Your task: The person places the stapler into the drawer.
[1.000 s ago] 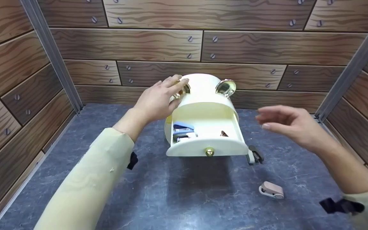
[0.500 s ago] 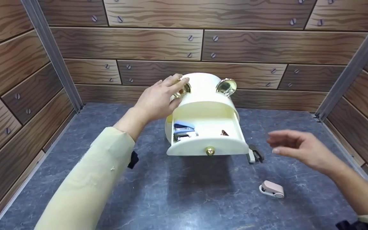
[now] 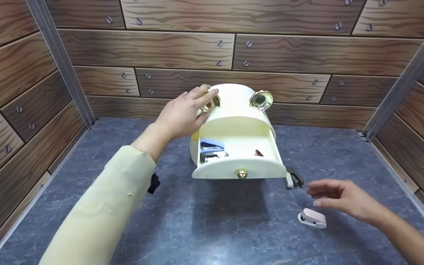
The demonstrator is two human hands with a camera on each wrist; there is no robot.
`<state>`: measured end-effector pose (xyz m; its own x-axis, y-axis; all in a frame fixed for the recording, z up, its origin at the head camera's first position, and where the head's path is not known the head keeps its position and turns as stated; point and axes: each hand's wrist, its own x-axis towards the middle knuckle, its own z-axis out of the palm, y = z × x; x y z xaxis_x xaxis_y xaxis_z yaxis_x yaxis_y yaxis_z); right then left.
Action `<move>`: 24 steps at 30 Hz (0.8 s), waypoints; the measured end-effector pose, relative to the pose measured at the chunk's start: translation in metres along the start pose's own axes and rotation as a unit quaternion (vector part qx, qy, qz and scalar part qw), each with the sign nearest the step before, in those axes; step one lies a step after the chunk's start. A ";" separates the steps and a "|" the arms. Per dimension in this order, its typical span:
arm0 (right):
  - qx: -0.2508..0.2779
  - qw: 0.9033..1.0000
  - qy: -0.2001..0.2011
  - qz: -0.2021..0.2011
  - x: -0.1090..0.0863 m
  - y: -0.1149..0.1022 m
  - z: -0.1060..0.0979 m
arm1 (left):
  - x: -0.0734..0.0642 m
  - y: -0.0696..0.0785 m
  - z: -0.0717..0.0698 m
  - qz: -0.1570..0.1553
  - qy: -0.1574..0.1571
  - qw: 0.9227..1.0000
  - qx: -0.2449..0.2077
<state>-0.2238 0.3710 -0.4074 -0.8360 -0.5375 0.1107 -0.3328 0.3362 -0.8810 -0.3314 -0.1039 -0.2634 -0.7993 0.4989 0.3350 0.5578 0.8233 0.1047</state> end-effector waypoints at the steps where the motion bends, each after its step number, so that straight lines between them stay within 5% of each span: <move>1: 0.001 1.000 -0.006 -0.002 -0.001 0.002 0.001 | 0.000 0.000 0.000 0.001 0.001 1.000 0.000; 12: 0.030 0.998 -0.060 0.008 -0.007 0.023 0.010 | -0.001 -0.002 0.001 -0.008 -0.003 1.000 -0.001; 24: 0.034 0.997 -0.063 0.025 -0.012 0.036 0.015 | 0.000 0.000 0.000 -0.001 -0.001 1.000 -0.004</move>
<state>-0.2188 0.3782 -0.4475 -0.7880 -0.6155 0.0117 -0.2588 0.3139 -0.9135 -0.3320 -0.1038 -0.2634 -0.8010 0.4971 0.3337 0.5574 0.8226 0.1124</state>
